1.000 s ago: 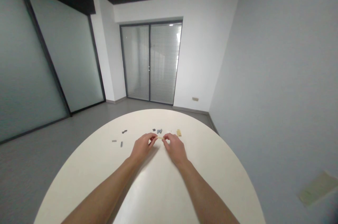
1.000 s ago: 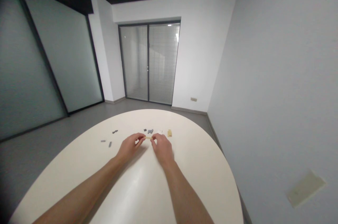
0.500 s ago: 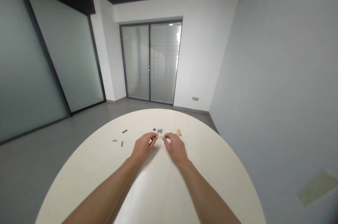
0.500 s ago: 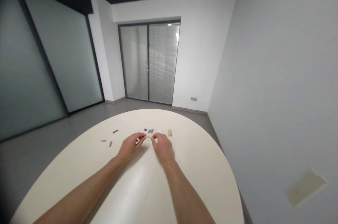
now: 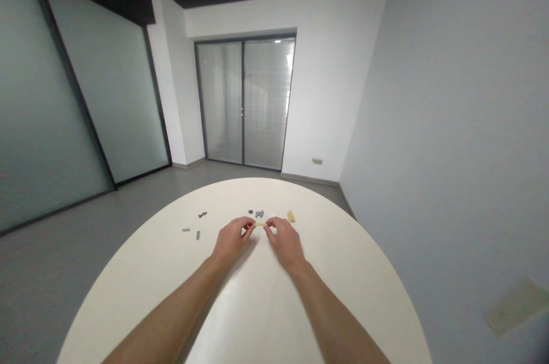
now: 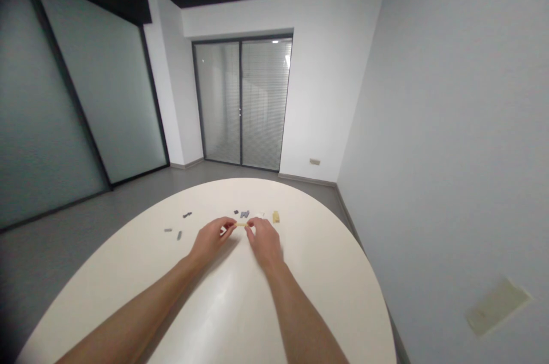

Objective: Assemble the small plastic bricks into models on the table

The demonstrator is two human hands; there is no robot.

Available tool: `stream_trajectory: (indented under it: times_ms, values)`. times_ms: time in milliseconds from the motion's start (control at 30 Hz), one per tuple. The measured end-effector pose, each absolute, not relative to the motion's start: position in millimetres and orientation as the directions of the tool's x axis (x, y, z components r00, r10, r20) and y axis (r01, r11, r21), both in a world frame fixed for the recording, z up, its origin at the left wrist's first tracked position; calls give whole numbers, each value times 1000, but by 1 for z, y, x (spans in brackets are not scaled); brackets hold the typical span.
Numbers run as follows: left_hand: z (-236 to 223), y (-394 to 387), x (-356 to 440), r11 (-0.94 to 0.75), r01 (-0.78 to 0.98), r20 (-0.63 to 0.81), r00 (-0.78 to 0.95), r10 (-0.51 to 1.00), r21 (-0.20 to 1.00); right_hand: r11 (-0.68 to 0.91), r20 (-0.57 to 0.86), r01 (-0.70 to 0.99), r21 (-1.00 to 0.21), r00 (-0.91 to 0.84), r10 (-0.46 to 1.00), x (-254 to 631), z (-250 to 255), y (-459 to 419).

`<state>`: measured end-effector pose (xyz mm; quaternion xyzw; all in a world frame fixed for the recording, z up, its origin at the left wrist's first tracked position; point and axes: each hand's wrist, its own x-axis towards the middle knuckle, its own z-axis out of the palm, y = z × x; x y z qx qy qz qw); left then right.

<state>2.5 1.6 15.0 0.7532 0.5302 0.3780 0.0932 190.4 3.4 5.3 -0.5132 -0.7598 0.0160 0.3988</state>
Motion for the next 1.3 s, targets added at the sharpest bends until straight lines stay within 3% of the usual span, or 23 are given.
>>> stream_trajectory:
  times_ms: [1300]
  values:
    - [16, 0, 2, -407, 736, 442, 163, 882, 541, 510, 623, 758, -407, -178, 762, 190, 6, 4]
